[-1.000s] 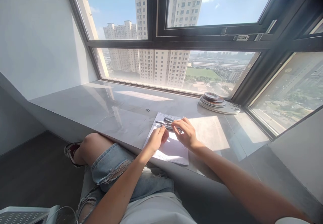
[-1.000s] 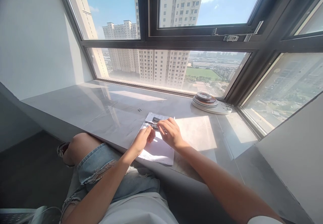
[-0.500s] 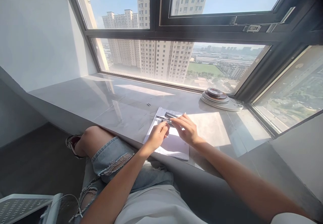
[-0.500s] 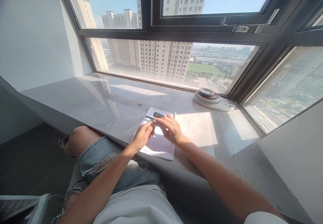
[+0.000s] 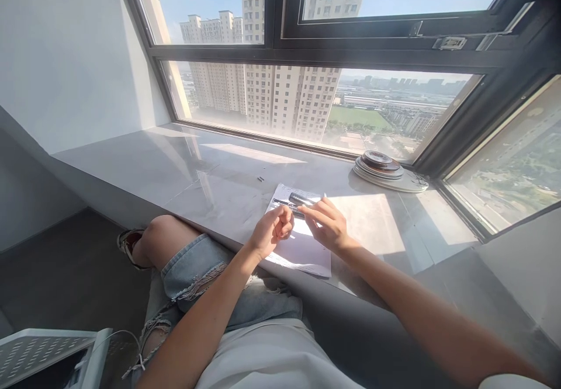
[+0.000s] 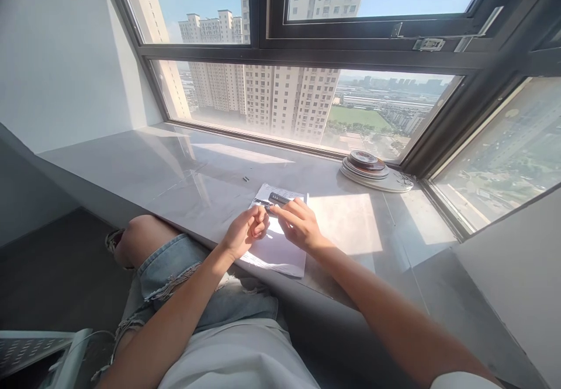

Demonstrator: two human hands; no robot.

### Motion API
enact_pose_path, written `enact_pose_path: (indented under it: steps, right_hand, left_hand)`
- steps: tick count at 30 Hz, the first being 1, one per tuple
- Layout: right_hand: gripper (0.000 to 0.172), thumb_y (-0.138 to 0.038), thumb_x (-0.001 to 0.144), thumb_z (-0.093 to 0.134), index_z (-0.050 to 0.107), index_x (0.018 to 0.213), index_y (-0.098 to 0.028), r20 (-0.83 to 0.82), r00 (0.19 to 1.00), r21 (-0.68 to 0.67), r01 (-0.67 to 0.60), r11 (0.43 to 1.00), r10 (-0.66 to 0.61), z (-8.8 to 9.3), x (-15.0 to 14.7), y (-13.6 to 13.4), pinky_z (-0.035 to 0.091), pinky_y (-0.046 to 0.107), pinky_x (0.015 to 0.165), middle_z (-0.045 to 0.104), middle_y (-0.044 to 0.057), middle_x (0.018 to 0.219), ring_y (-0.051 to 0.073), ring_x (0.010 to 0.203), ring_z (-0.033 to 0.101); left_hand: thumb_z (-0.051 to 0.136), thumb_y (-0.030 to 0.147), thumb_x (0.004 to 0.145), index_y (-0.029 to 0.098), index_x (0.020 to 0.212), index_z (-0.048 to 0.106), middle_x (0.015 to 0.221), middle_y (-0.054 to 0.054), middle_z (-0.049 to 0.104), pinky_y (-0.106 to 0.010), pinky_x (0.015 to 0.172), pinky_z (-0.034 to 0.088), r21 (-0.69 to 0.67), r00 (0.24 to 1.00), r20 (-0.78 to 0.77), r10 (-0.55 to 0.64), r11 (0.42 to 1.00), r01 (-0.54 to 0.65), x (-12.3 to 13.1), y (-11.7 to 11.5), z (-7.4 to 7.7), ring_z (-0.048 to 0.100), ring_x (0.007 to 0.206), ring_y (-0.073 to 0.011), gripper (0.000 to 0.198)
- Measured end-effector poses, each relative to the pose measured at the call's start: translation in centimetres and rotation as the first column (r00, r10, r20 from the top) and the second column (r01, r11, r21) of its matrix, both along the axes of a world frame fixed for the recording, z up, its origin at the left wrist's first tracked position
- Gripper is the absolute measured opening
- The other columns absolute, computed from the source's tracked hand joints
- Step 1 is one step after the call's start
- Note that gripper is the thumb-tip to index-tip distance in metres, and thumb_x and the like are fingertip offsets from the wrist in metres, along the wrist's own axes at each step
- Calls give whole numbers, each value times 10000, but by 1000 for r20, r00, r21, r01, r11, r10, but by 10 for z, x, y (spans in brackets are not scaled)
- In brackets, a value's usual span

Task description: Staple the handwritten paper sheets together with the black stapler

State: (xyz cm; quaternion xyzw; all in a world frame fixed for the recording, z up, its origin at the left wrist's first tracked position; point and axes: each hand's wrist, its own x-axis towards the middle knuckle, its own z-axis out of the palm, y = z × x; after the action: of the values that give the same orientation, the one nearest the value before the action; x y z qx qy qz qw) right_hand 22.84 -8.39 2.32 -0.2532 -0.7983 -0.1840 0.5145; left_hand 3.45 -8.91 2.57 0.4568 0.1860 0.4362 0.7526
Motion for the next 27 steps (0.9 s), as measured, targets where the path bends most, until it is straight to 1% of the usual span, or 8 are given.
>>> enact_pose_path:
  steps: [4, 9, 13, 16, 19, 22, 27]
  right_hand:
    - [371, -82, 948, 582, 686, 1244, -280, 5, 999, -38, -36, 999, 36, -1, -1, 0, 483, 290, 651, 639, 47, 832, 162, 732, 585]
    - [465, -90, 923, 615, 623, 1350, -272, 16, 996, -101, -87, 991, 89, 0, -3, -2, 539, 329, 726, 677, 79, 963, 187, 837, 624]
    - [407, -123, 928, 640, 666, 1303, -280, 0, 996, -108, -92, 990, 93, 0, -4, -3, 539, 317, 706, 674, 71, 949, 179, 825, 631]
    - [369, -105, 946, 616, 702, 1244, -304, 24, 990, -109, -134, 985, 138, -2, -6, -2, 527, 300, 698, 692, 50, 935, 159, 800, 633]
    - [377, -122, 960, 610, 675, 1289, -294, 64, 980, -154, -178, 972, 190, -5, -9, 0, 533, 299, 712, 730, 52, 986, 158, 815, 652]
    - [378, -165, 957, 644, 653, 1324, -258, 76, 984, -182, -143, 973, 159, -6, -9, 0, 532, 301, 709, 753, 62, 985, 166, 810, 662]
    - [328, -159, 936, 672, 698, 1248, -256, 89, 991, -155, -90, 984, 104, -8, -8, -1, 521, 292, 715, 768, 57, 989, 159, 801, 671]
  left_hand:
    - [604, 587, 897, 175, 808, 542, 605, 28, 448, -206, 480, 237, -34, 998, -20, -58, 998, 57, 0, -1, 3, 345, 509, -82, 426]
    - [572, 582, 932, 166, 825, 557, 626, 23, 445, -209, 494, 240, -29, 998, 2, -64, 998, 64, 1, 1, -2, 347, 531, -82, 430]
    - [542, 606, 947, 160, 824, 557, 653, 13, 460, -211, 504, 249, -40, 997, -28, -65, 997, 64, 2, 1, -5, 360, 548, -85, 463]
    - [507, 650, 953, 165, 849, 564, 650, 12, 469, -214, 511, 264, -58, 994, -77, -78, 996, 73, 5, 1, -7, 360, 547, -91, 499]
    - [489, 657, 964, 163, 889, 586, 662, 8, 478, -216, 523, 271, -66, 988, -124, -88, 995, 80, 6, 1, -9, 372, 565, -97, 509]
    - [462, 666, 972, 155, 873, 593, 669, 2, 479, -224, 516, 240, -35, 985, -142, -93, 995, 89, 7, 1, -10, 363, 563, -98, 537]
    - [413, 736, 956, 155, 867, 578, 685, -1, 485, -236, 525, 213, -1, 977, -149, -151, 988, 153, 6, 2, -11, 347, 552, -90, 611]
